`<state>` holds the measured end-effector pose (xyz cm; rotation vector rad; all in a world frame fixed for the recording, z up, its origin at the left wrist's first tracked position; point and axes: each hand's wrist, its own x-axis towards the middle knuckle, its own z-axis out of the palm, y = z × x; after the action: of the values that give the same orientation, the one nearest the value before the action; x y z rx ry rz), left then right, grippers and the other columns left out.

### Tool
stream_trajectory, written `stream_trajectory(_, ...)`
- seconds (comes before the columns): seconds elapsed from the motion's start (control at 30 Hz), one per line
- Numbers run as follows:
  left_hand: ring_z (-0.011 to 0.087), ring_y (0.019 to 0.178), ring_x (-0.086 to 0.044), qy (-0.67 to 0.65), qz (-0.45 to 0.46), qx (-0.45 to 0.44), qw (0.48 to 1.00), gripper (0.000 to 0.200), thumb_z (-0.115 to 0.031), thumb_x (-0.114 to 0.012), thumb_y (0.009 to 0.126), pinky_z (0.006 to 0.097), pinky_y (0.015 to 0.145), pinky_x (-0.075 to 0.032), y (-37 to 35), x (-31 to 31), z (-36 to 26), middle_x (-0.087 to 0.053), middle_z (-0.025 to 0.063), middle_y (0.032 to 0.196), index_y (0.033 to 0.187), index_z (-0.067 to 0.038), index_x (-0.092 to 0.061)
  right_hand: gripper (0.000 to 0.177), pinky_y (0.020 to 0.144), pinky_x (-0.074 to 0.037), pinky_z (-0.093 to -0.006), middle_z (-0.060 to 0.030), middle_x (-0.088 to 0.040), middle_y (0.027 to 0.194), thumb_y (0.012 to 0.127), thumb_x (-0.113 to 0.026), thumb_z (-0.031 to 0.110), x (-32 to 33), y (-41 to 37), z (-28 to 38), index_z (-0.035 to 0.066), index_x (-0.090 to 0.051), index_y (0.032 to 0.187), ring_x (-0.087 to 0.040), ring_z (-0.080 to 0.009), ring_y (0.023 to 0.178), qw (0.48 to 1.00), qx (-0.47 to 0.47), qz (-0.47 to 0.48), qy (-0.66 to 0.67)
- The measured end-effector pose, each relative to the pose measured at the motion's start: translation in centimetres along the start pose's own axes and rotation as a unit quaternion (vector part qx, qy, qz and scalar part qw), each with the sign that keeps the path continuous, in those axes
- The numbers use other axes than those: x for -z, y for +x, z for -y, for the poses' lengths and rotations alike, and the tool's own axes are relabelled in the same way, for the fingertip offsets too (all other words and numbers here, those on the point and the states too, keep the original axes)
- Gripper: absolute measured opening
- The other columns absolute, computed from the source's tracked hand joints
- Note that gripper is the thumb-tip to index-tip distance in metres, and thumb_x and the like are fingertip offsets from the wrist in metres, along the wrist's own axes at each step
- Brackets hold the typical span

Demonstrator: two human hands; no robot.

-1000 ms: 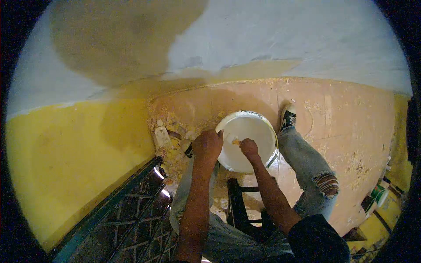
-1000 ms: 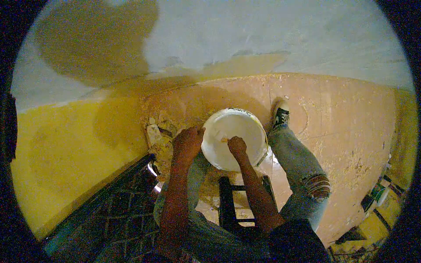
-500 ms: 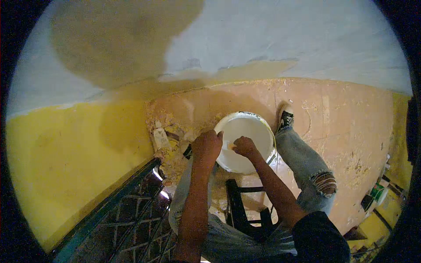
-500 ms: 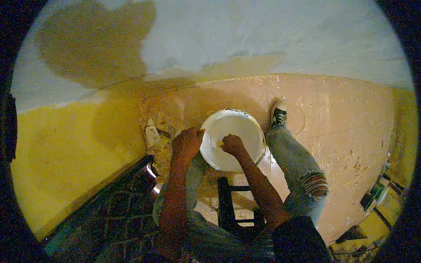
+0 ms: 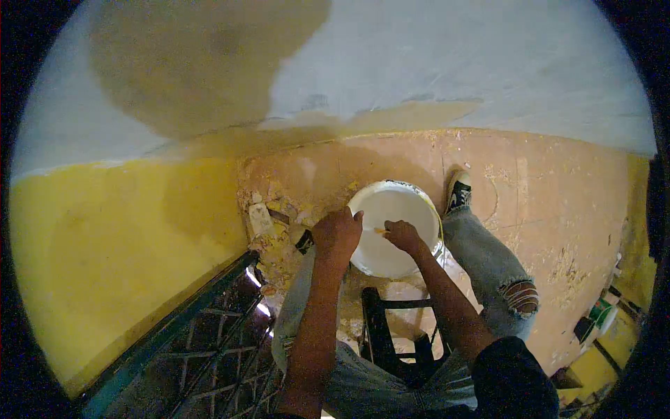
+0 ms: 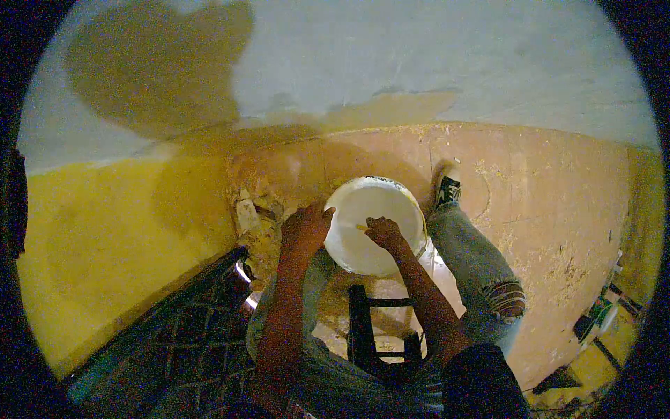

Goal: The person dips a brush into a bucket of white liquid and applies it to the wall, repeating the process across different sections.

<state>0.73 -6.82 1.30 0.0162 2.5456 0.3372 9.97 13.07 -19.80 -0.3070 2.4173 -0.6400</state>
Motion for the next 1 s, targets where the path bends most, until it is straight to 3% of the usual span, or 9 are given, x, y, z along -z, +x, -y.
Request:
stream_trajectory(0.1, 0.0407, 0.079, -0.066, -0.004, 0.010, 0.007, 1.000, 0.044, -0.045, -0.049, 0.091, 0.0515, 0.073, -0.052, 0.0, 0.3, 0.1, -0.067, 0.0227, 0.084, 0.091, -0.003, -0.064, 0.019, 0.066, -0.052, -0.0465, -0.0171, -0.066, 0.083, 0.083, -0.059, 0.026, -4.4, 0.0, -2.3, 0.007, -0.063, 0.085, -0.065, -0.0344, 0.076, 1.000, 0.001, 0.005, -0.009)
stream_trajectory(0.17, 0.0404, 0.079, -0.066, -0.001, 0.017, 0.009, 1.000, 0.045, -0.045, -0.049, 0.092, 0.0512, 0.073, -0.052, 0.1, 0.4, 0.2, -0.067, 0.0226, 0.084, 0.090, -0.003, -0.064, 0.017, 0.056, -0.051, -0.0410, -0.0131, -0.064, 0.075, 0.086, -0.054, 0.015, -5.1, -0.6, -2.5, 0.005, -0.064, 0.078, -0.065, -0.0270, 0.067, 0.984, 0.081, 0.002, 0.160)
stream_trajectory(0.3, 0.0395, 0.080, -0.066, -0.004, -0.005, 0.005, 1.000, 0.047, -0.046, -0.047, 0.092, 0.0509, 0.074, -0.052, 0.0, 0.2, 0.1, -0.067, 0.0223, 0.084, 0.087, -0.003, -0.065, 0.016, 0.052, -0.051, -0.0368, -0.0113, -0.064, 0.073, 0.083, -0.053, 0.012, -5.7, -0.9, -1.3, 0.004, -0.065, 0.074, -0.064, -0.0230, 0.064, 0.958, -0.001, 0.072, 0.279)
stream_trajectory(0.37, 0.0391, 0.080, -0.066, -0.004, 0.011, 0.014, 1.000, 0.047, -0.046, -0.047, 0.092, 0.0510, 0.074, -0.052, 0.1, 0.3, -0.1, -0.067, 0.0221, 0.084, 0.087, -0.003, -0.065, 0.012, 0.057, -0.052, -0.0392, -0.0108, -0.065, 0.073, 0.078, -0.056, 0.011, -4.8, -0.5, -1.0, 0.005, -0.066, 0.076, -0.065, -0.0249, 0.066, 0.988, 0.143, 0.020, 0.062)
stream_trajectory(0.5, 0.0389, 0.081, -0.066, 0.004, 0.002, 0.004, 1.000, 0.047, -0.047, -0.047, 0.092, 0.0508, 0.074, -0.052, 0.2, -0.1, -0.1, -0.067, 0.0220, 0.085, 0.089, -0.004, -0.065, 0.011, 0.063, -0.053, -0.0409, -0.0099, -0.064, 0.070, 0.077, -0.057, 0.012, -2.7, -0.4, 0.7, 0.006, -0.066, 0.076, -0.065, -0.0259, 0.065, 0.993, 0.117, -0.007, 0.003)
stream_trajectory(0.6, 0.0385, 0.082, -0.066, 0.006, 0.016, 0.008, 1.000, 0.046, -0.047, -0.048, 0.091, 0.0505, 0.074, -0.052, 0.0, 0.8, -0.8, -0.067, 0.0212, 0.085, 0.090, -0.005, -0.066, 0.012, 0.075, -0.051, -0.0462, -0.0127, -0.066, 0.091, 0.078, -0.058, 0.015, 0.3, -0.9, 2.2, 0.007, -0.067, 0.076, -0.065, -0.0295, 0.086, 0.997, 0.015, 0.069, -0.032)
stream_trajectory(0.67, 0.0384, 0.082, -0.066, -0.001, 0.018, 0.008, 1.000, 0.045, -0.047, -0.049, 0.091, 0.0507, 0.074, -0.052, 0.3, 0.2, -0.8, -0.067, 0.0208, 0.085, 0.090, -0.005, -0.066, 0.016, 0.089, -0.040, -0.0577, -0.0209, -0.056, 0.118, 0.082, -0.055, 0.018, -0.2, -0.9, 1.6, 0.007, -0.066, 0.084, -0.051, -0.0373, 0.113, 0.979, 0.029, -0.117, -0.162)
stream_trajectory(0.8, 0.0382, 0.081, -0.066, 0.000, 0.035, 0.008, 0.999, 0.044, -0.047, -0.050, 0.091, 0.0501, 0.073, -0.053, 0.5, 0.0, -1.0, -0.067, 0.0200, 0.086, 0.091, -0.006, -0.066, 0.017, 0.094, -0.033, -0.0627, -0.0219, -0.044, 0.134, 0.085, -0.054, 0.018, 3.8, -0.7, 1.6, 0.007, -0.067, 0.088, -0.040, -0.0409, 0.124, 0.968, 0.035, -0.177, -0.173)
stream_trajectory(1.0, 0.0352, 0.078, -0.067, 0.013, 0.021, 0.002, 1.000, 0.041, -0.043, -0.054, 0.090, 0.0467, 0.070, -0.054, 0.4, 0.1, -1.6, -0.067, 0.0181, 0.082, 0.092, -0.004, -0.066, 0.016, 0.099, -0.027, -0.0625, -0.0143, -0.030, 0.147, 0.076, -0.068, 0.023, 10.1, -0.4, 3.8, 0.010, -0.072, 0.084, -0.032, -0.0352, 0.131, 0.973, -0.039, -0.193, -0.124)
